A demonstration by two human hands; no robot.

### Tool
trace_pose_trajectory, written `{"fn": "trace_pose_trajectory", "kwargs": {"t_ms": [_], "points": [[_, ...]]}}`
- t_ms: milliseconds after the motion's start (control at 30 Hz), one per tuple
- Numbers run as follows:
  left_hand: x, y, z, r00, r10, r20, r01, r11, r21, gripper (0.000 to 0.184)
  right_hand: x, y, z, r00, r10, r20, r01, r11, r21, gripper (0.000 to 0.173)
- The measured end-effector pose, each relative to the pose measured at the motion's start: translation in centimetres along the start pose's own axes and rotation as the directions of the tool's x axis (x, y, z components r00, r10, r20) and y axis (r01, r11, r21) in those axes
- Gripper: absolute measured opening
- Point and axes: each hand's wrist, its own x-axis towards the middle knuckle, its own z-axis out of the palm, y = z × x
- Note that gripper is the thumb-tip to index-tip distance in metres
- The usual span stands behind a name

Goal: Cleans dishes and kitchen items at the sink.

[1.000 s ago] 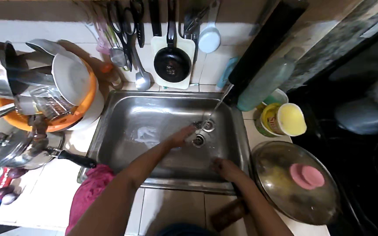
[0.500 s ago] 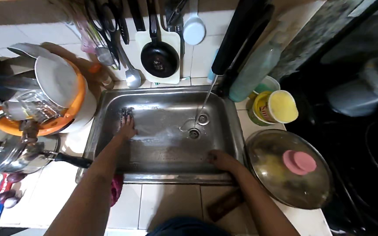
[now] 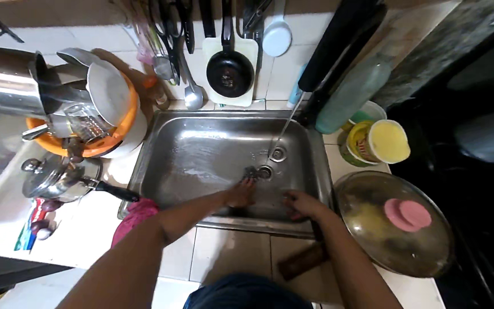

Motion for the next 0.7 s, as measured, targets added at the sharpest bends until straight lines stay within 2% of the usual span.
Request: {"fn": "trace_pose_trajectory", "kwargs": {"t_ms": [67, 167, 267, 333, 400, 467, 600, 700], "points": [[-2.1, -4.1, -0.5, 0.992, -0.124, -0.036, 0.124, 0.992, 0.016, 0.077, -0.2, 0.0, 0.0, 1.0, -0.016, 0.011, 0.016, 1.0, -0.005, 0.047], [-5.4, -11.2, -2.5, 0.945, -0.305, -0.117, 0.312, 0.949, 0.051, 0.077, -0.5, 0.0, 0.1, 0.999, -0.036, 0.004, 0.036, 0.999, 0.009, 0.044], [-8.2, -16.7, -5.0, 0.847, -0.488, -0.21, 0.505, 0.863, 0.029, 0.077, -0.7, 0.1, 0.4, 0.999, -0.046, 0.01, 0.046, 0.999, -0.023, 0.045], [-8.1, -19.0, -6.6, 0.764, -0.575, -0.292, 0.589, 0.807, -0.044, 0.082, -0.9, -0.1, 0.6, 0.999, -0.042, 0.009, 0.042, 0.999, -0.029, 0.046], [-5.6, -18.1, -7.7, 0.711, -0.613, -0.344, 0.602, 0.784, -0.154, 0.09, -0.8, -0.1, 0.8, 0.999, -0.043, 0.007, 0.043, 0.999, -0.022, 0.047], [-2.0, -15.8, -8.2, 0.713, -0.585, -0.386, 0.558, 0.807, -0.193, 0.093, -0.5, 0.2, 0.8, 0.999, -0.046, 0.005, 0.046, 0.999, -0.018, 0.047], [4.6, -10.3, -7.7, 0.811, -0.408, -0.419, 0.424, 0.904, -0.059, 0.093, -0.2, 0.2, 0.9, 0.999, -0.04, 0.014, 0.04, 0.999, -0.029, 0.047], [7.9, -5.7, -6.8, 0.896, -0.173, -0.409, 0.219, 0.973, 0.068, 0.087, -0.2, -0.1, 0.9, 1.0, -0.012, 0.003, 0.012, 0.999, -0.046, 0.047]]}}
